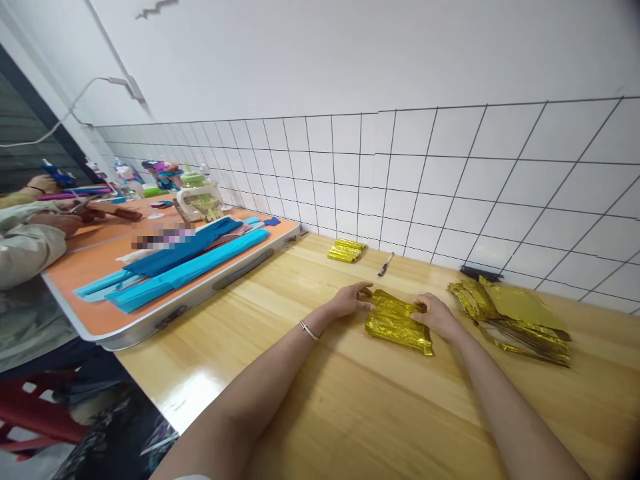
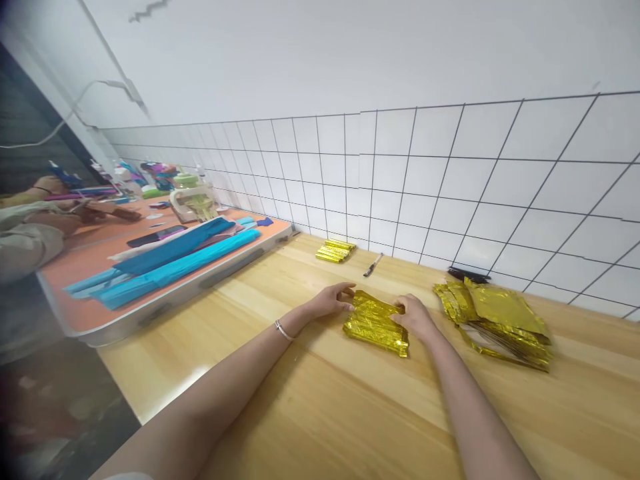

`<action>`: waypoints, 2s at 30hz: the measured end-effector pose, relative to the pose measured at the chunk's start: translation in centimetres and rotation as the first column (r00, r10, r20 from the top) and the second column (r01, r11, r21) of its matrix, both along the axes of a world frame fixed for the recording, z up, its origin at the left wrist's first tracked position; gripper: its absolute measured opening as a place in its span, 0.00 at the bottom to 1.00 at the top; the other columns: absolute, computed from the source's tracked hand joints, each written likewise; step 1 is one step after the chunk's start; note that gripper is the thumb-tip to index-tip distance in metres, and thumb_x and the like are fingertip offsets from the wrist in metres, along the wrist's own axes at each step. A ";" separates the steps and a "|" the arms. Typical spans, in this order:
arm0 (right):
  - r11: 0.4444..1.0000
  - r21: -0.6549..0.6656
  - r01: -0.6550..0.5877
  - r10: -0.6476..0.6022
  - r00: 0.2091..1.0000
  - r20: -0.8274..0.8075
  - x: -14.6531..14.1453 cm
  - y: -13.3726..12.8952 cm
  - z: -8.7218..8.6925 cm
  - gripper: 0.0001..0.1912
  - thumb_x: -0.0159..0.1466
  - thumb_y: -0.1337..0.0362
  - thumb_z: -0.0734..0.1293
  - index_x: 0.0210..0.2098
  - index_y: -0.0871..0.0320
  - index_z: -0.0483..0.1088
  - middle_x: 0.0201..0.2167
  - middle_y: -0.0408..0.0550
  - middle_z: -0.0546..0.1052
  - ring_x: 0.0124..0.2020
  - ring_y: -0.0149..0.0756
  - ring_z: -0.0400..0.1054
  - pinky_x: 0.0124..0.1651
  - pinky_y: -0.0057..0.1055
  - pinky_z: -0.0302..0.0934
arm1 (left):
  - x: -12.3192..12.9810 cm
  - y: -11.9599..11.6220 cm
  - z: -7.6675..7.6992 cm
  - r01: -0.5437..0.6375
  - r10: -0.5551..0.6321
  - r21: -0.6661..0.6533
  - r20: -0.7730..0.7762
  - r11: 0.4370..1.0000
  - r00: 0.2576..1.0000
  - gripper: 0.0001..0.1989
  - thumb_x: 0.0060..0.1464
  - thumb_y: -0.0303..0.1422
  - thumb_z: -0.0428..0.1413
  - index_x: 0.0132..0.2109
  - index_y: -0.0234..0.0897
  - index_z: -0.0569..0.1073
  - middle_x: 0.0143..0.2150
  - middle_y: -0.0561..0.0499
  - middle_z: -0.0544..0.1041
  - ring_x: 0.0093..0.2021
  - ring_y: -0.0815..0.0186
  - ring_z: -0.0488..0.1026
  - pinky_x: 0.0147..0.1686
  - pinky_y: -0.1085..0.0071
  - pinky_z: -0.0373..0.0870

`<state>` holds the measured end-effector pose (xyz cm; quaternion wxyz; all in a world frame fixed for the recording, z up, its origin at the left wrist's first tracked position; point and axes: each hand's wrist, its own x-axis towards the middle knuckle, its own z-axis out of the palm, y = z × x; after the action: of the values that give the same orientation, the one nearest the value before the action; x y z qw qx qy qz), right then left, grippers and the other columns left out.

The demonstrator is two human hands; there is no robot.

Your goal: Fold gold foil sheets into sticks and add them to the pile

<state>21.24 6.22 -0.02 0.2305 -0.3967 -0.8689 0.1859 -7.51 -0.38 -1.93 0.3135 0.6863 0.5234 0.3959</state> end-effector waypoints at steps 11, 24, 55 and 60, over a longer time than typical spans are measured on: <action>0.967 0.255 -0.012 0.066 0.976 -0.207 -2.2 -4.0 3.0 0.15 0.54 0.75 0.59 0.38 0.56 0.66 0.51 0.50 0.68 0.55 0.43 0.57 0.57 0.43 0.49 | 1.5 -1.4 2.3 -0.167 0.147 0.313 0.086 0.935 0.985 0.12 0.56 0.30 0.48 0.47 0.35 0.69 0.55 0.43 0.67 0.54 0.62 0.66 0.50 0.65 0.65; 0.956 -0.094 -0.276 0.266 0.958 -0.109 -3.3 -4.7 1.1 0.09 0.56 0.64 0.64 0.35 0.56 0.73 0.40 0.49 0.75 0.43 0.39 0.67 0.48 0.36 0.59 | -2.0 -6.1 3.8 0.194 -0.077 0.193 -0.486 0.962 0.870 0.09 0.51 0.25 0.51 0.40 0.39 0.72 0.52 0.48 0.71 0.60 0.59 0.57 0.57 0.60 0.53; 0.956 -0.214 0.199 -0.163 0.971 0.176 -5.1 -5.9 0.9 0.07 0.56 0.59 0.62 0.32 0.55 0.66 0.23 0.43 0.72 0.26 0.35 0.64 0.27 0.28 0.49 | 0.1 -4.7 4.3 -0.095 0.044 -0.058 -0.584 0.994 0.810 0.10 0.56 0.39 0.50 0.34 0.37 0.66 0.32 0.49 0.72 0.31 0.65 0.69 0.28 0.74 0.58; 0.948 -0.136 0.288 -0.249 0.936 0.249 -5.2 -6.1 1.0 0.11 0.55 0.56 0.65 0.35 0.53 0.65 0.31 0.47 0.73 0.30 0.38 0.66 0.28 0.29 0.49 | 0.2 -5.0 3.8 -0.118 0.078 -0.027 -0.610 0.993 0.789 0.08 0.55 0.38 0.50 0.38 0.39 0.66 0.40 0.49 0.69 0.33 0.65 0.69 0.30 0.72 0.60</action>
<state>16.08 0.07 1.02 0.1178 -0.5489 -0.8079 0.1791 -7.33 -5.38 1.92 0.1296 0.7386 0.6434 0.1537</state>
